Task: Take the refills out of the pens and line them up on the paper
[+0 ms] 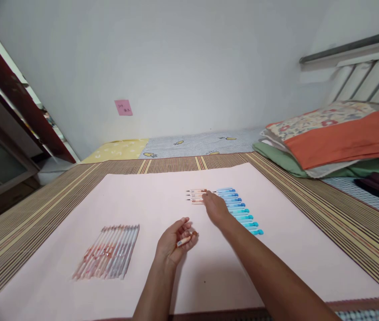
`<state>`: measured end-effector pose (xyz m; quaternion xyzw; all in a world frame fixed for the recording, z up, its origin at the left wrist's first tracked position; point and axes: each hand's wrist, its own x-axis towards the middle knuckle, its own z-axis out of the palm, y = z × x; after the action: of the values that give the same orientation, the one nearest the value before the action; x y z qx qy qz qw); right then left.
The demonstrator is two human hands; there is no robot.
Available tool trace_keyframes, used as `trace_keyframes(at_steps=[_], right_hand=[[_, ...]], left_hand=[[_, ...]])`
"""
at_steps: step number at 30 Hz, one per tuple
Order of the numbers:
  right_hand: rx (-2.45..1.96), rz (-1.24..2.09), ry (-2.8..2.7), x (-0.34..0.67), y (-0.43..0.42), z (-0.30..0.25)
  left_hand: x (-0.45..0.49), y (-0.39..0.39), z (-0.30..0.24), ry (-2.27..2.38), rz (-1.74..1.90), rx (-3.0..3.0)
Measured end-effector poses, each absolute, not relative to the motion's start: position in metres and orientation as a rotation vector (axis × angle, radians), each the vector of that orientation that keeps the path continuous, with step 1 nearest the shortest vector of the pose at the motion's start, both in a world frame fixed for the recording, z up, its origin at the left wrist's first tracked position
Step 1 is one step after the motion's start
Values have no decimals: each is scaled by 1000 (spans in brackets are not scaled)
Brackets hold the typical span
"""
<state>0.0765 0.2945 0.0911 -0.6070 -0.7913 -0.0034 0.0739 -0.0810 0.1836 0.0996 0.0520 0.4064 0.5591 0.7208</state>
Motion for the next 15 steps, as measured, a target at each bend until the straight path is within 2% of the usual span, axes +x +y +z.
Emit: trace_keyframes(at_steps=[15], right_hand=[[-1801, -77, -2407, 79, 301, 87]], left_hand=[[-79, 180, 112, 909, 1240, 93]])
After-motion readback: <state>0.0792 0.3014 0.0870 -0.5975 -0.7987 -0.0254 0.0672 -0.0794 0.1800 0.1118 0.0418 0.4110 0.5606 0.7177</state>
